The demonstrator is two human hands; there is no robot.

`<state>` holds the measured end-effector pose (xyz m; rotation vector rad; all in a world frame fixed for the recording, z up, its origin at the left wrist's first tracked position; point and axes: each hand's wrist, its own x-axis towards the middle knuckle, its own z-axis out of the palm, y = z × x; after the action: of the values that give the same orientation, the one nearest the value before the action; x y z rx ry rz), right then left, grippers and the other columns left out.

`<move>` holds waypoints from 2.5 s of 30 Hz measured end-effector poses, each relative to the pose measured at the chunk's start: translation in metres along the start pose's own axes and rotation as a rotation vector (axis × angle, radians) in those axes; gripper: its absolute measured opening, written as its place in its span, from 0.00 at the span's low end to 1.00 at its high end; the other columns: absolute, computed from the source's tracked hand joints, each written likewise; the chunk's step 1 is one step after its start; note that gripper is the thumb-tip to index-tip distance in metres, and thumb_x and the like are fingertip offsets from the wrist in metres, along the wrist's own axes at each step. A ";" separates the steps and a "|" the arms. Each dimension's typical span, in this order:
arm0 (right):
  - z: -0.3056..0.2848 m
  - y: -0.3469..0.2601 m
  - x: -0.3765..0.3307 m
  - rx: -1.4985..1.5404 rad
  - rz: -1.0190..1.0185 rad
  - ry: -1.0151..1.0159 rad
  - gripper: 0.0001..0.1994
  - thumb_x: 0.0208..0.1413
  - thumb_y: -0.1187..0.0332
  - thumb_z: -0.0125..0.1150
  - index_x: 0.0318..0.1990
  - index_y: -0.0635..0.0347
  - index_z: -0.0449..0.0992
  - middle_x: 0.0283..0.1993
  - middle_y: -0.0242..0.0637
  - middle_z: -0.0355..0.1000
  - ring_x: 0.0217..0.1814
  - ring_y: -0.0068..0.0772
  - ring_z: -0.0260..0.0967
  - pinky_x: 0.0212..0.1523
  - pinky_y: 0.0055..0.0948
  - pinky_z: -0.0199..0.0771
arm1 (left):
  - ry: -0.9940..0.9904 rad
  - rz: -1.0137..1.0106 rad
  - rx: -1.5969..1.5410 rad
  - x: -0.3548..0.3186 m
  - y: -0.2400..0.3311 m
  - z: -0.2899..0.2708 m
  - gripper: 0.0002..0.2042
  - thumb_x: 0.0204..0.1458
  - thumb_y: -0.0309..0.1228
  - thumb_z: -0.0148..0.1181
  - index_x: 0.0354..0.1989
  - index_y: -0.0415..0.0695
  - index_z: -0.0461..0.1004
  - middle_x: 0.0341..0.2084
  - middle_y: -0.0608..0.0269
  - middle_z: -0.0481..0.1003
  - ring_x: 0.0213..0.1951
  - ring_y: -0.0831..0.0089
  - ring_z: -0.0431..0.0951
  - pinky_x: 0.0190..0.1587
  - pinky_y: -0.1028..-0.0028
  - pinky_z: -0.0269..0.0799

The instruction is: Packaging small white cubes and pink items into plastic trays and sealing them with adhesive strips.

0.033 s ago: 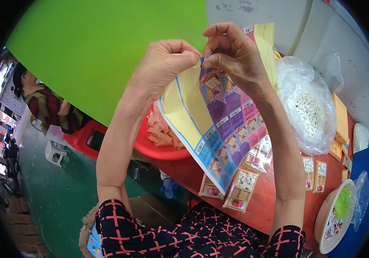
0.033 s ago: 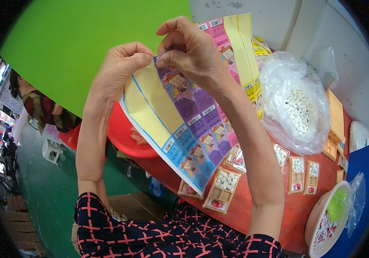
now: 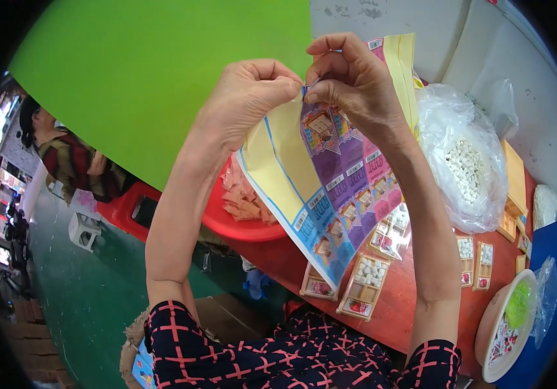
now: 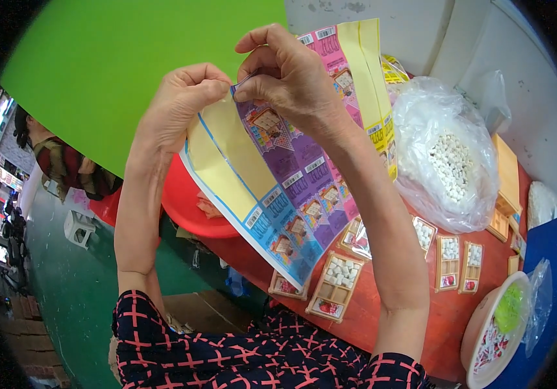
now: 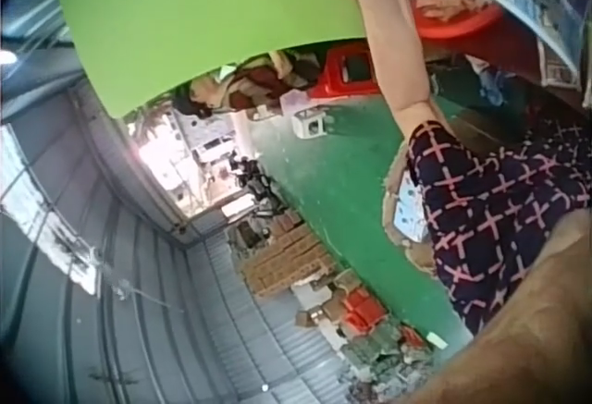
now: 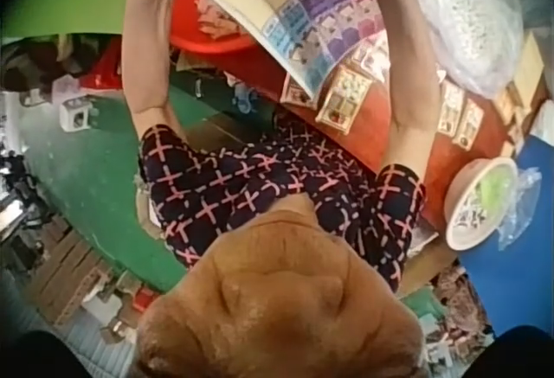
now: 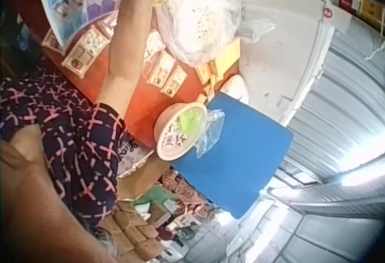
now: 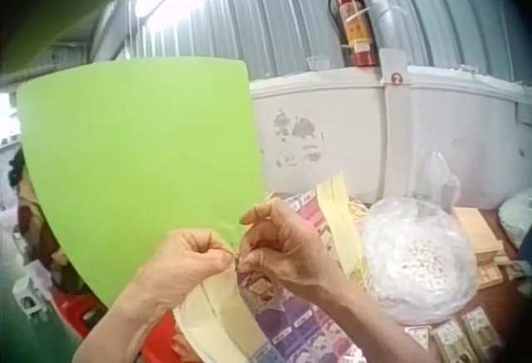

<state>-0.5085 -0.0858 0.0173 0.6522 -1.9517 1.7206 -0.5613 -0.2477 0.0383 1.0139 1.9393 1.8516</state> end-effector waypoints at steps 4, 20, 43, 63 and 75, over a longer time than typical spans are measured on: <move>-0.001 -0.006 -0.005 -0.032 -0.027 0.001 0.19 0.44 0.85 0.55 0.45 0.65 0.60 0.30 0.33 0.66 0.33 0.19 0.67 0.33 0.16 0.70 | -0.056 0.008 0.008 0.001 0.002 0.003 0.04 0.42 0.25 0.57 0.24 0.38 0.74 0.19 0.69 0.71 0.22 0.85 0.68 0.25 0.83 0.65; 0.000 -0.002 -0.006 -0.544 -0.571 0.297 0.06 0.41 0.85 0.54 0.26 0.65 0.72 0.34 0.35 0.69 0.27 0.19 0.68 0.26 0.16 0.68 | -0.171 -0.035 -0.330 0.017 0.002 0.003 0.05 0.50 0.26 0.53 0.31 0.37 0.72 0.24 0.66 0.73 0.25 0.83 0.72 0.26 0.84 0.68; -0.089 -0.164 -0.415 -0.005 0.326 1.313 0.18 0.57 0.67 0.45 0.51 0.71 0.63 0.63 0.51 0.47 0.66 0.43 0.42 0.64 0.47 0.40 | -0.086 -0.256 2.095 0.175 -0.204 -0.149 0.21 0.48 0.47 0.48 0.43 0.43 0.68 0.39 0.47 0.71 0.43 0.50 0.71 0.42 0.56 0.67; -0.050 -0.143 -0.447 0.145 0.473 1.232 0.14 0.52 0.61 0.52 0.37 0.65 0.69 0.57 0.54 0.56 0.60 0.44 0.51 0.60 0.42 0.48 | -0.636 0.314 0.855 -0.205 -0.154 0.214 0.28 0.32 0.30 0.65 0.46 0.39 0.66 0.50 0.48 0.61 0.47 0.52 0.62 0.49 0.64 0.63; -0.014 -0.154 -0.443 0.170 0.589 1.145 0.19 0.42 0.56 0.63 0.29 0.58 0.62 0.55 0.51 0.57 0.57 0.38 0.55 0.54 0.31 0.54 | -0.573 -0.106 0.197 -0.192 -0.131 0.268 0.35 0.33 0.38 0.68 0.51 0.39 0.59 0.45 0.54 0.63 0.48 0.61 0.62 0.49 0.64 0.59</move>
<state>-0.0654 -0.0655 -0.1357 -0.8237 -1.1770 1.9052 -0.2924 -0.1592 -0.1760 1.2955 1.7892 1.1545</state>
